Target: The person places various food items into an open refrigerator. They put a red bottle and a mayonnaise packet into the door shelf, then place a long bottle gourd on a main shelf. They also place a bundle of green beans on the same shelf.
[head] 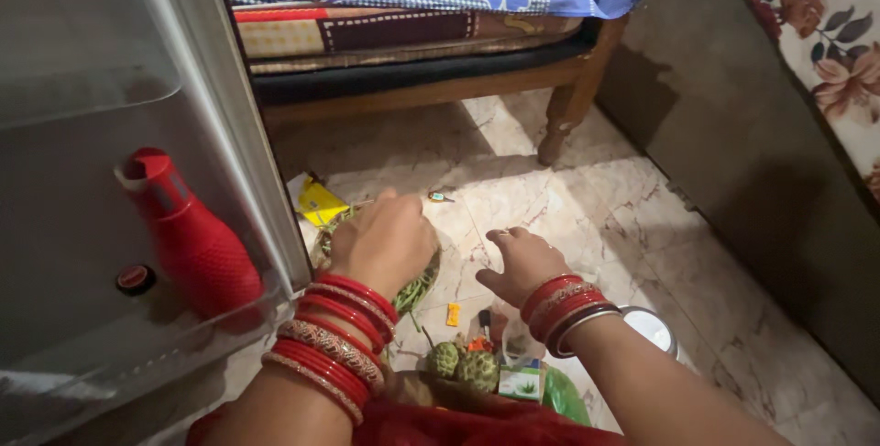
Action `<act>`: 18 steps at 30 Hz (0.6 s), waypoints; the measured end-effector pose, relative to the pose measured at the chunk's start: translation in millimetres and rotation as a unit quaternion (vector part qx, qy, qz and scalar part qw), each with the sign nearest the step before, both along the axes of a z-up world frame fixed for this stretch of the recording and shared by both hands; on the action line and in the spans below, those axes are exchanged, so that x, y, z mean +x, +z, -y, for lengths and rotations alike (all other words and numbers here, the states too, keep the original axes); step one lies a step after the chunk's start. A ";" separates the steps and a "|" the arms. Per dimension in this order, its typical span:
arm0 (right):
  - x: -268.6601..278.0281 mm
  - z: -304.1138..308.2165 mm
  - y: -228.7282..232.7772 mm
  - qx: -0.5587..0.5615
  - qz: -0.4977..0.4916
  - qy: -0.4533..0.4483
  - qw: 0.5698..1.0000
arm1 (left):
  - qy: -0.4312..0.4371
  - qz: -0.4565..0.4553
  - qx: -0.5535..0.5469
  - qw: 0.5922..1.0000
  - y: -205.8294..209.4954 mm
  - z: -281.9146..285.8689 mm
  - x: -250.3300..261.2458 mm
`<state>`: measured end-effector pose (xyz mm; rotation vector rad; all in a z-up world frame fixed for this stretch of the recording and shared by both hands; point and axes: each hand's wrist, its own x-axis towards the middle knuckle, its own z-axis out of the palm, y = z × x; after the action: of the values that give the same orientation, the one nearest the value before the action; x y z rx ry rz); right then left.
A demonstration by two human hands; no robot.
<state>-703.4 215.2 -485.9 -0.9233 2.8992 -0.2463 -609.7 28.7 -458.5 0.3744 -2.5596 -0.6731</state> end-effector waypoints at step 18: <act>-10.2 -13.9 -4.3 -0.006 0.032 0.072 0.997 | 0.044 0.197 -0.001 0.979 23.8 -6.8 0.1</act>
<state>-713.7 229.1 -490.3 -1.1002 2.7598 -0.2779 -609.6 35.5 -434.7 0.6746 -2.8925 -0.6132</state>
